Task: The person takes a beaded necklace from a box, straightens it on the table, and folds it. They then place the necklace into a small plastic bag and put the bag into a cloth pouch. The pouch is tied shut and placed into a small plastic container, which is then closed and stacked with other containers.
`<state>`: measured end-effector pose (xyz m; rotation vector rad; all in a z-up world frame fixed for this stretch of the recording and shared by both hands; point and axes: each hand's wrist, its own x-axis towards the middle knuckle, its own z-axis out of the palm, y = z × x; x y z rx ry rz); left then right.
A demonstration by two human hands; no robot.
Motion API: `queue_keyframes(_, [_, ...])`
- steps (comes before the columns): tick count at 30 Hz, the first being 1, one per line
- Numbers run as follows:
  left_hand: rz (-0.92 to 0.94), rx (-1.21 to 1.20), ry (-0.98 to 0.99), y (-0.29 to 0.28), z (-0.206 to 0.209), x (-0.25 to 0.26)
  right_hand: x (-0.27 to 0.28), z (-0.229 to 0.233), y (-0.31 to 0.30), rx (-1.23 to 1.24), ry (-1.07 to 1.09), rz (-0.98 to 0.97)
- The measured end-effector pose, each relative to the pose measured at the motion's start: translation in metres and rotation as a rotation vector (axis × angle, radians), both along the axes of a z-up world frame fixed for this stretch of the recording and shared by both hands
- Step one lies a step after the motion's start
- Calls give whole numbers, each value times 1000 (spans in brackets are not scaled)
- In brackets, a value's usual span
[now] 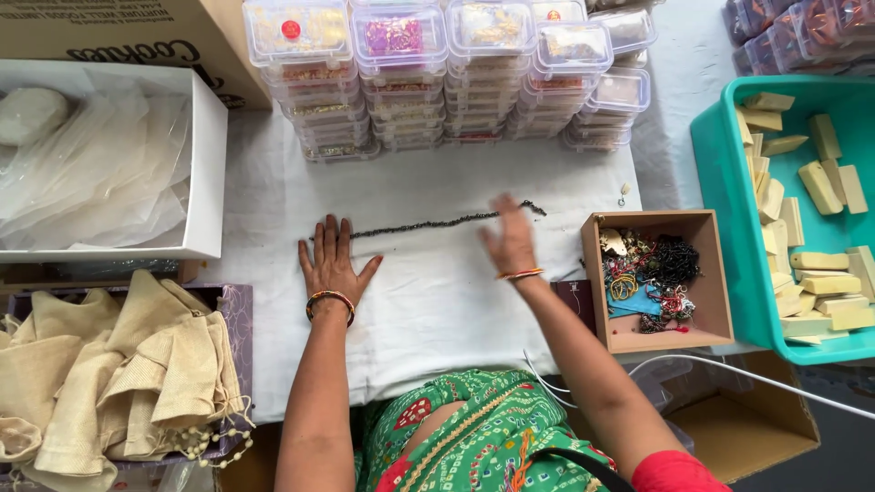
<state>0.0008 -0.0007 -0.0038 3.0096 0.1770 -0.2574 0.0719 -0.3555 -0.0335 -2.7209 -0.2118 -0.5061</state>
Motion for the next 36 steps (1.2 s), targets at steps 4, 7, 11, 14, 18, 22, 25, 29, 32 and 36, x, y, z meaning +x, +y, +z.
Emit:
queue_keyframes(4, [-2,2,-30,2,-3,1,-7,20,16,-86,351,115])
queue_keyframes(7, [-1,-11,-26,2,-4,1,2,-2,-17,-156,380,-21])
queue_keyframes(11, [2,0,-12,2,-2,1,12,-21,-50,-41,174,-206])
queue_keyframes(14, [3,-31,-19,2,-5,2,25,-8,-59,-80,214,-238])
queue_keyframes(18, [28,-4,9,2,-9,1,39,8,-69,-198,227,-161])
queue_keyframes(22, [29,-35,-72,2,-12,0,42,-6,-64,-61,197,-169])
queue_keyframes(25, [29,-14,-52,3,-10,1,40,-11,-44,381,298,-241])
queue_keyframes(29, [30,-56,-61,3,-5,0,34,22,-36,762,480,-419])
queue_keyframes(32, [30,-57,-50,2,-3,2,37,45,-37,68,-7,-331])
queue_keyframes(36, [33,-39,-80,1,-7,-1,28,24,-24,57,-71,-95])
